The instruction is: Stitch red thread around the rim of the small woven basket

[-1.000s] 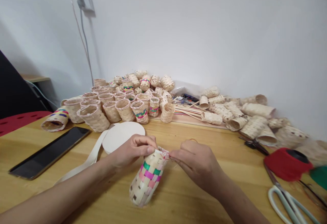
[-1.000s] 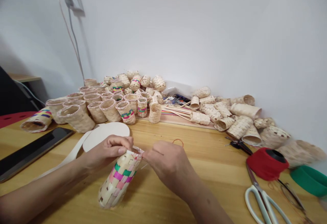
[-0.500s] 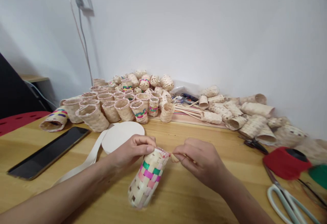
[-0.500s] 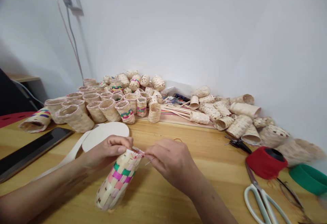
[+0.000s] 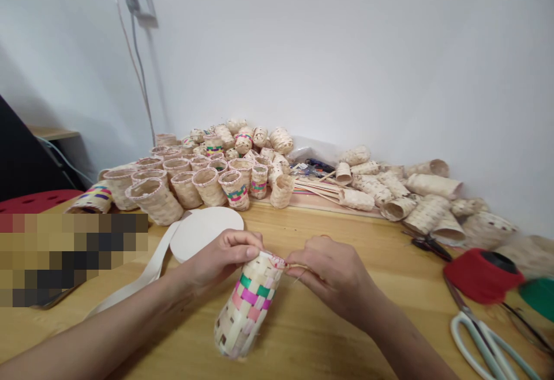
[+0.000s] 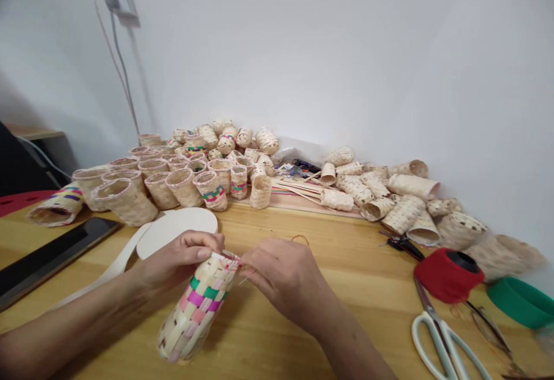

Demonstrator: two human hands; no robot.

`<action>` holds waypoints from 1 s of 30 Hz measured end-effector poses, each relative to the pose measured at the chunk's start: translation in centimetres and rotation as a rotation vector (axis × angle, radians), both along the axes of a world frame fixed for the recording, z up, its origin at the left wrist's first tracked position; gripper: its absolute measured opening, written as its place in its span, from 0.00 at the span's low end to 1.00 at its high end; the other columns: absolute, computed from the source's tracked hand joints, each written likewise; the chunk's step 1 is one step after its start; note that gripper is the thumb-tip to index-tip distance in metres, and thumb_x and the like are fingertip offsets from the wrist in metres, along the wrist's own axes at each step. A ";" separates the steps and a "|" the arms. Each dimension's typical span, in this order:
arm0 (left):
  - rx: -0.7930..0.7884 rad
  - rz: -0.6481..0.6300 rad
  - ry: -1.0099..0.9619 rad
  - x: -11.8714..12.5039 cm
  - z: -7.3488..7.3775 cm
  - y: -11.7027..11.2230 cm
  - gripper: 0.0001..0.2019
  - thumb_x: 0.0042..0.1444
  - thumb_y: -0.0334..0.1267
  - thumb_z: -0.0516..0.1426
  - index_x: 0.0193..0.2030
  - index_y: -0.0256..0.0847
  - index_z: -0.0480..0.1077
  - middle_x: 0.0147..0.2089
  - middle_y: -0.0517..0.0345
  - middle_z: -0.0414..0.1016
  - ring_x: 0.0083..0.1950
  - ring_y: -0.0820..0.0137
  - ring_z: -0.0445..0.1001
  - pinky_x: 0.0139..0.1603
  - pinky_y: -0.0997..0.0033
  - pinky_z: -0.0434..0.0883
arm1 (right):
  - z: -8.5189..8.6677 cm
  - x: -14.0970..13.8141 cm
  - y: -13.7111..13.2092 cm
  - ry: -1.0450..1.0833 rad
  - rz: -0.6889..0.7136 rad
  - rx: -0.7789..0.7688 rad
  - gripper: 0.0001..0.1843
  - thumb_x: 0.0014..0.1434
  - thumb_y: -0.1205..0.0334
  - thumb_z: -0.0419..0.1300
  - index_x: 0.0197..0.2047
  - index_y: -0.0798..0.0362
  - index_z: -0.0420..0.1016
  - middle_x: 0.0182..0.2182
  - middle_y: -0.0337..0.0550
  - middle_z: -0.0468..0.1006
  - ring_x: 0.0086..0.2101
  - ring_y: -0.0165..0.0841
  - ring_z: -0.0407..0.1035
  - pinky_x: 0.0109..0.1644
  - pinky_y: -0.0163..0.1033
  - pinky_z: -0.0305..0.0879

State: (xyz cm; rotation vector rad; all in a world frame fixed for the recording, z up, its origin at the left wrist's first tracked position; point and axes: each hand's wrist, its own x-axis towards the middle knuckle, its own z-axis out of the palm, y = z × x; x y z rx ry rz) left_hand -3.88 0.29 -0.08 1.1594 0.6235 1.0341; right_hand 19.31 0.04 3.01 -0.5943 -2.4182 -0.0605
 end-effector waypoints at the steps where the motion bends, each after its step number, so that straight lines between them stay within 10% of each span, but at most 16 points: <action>1: -0.001 -0.012 0.003 0.0 -0.1 0.0 0.12 0.44 0.43 0.67 0.26 0.33 0.76 0.26 0.59 0.65 0.27 0.76 0.61 0.28 0.76 0.57 | 0.1 0.0 0.0 0.000 0.006 -0.001 0.12 0.66 0.62 0.52 0.38 0.52 0.76 0.26 0.40 0.74 0.28 0.30 0.65 0.31 0.34 0.56; 10: 0.054 -0.165 0.121 0.3 0.3 -0.7 0.12 0.46 0.43 0.65 0.27 0.34 0.77 0.26 0.59 0.66 0.28 0.75 0.61 0.30 0.76 0.57 | 0.1 -0.5 -0.3 0.140 -0.006 -0.123 0.09 0.64 0.64 0.54 0.35 0.54 0.75 0.27 0.41 0.76 0.29 0.29 0.67 0.33 0.33 0.58; 21: -0.096 -0.176 -0.084 0.8 -0.1 -1.4 0.09 0.44 0.40 0.66 0.29 0.36 0.79 0.28 0.58 0.66 0.29 0.73 0.63 0.34 0.72 0.62 | -1.0 -0.9 1.4 0.405 -0.225 -0.943 0.12 0.56 0.54 0.58 0.33 0.55 0.74 0.19 0.32 0.60 0.21 0.25 0.53 0.23 0.30 0.50; 30: -0.057 -0.176 -0.114 0.7 -0.3 -1.2 0.10 0.44 0.40 0.66 0.28 0.35 0.79 0.27 0.57 0.65 0.29 0.73 0.63 0.32 0.73 0.60 | -0.2 -0.7 0.2 0.140 0.087 -1.133 0.22 0.62 0.46 0.52 0.33 0.56 0.76 0.21 0.33 0.60 0.23 0.24 0.53 0.25 0.30 0.48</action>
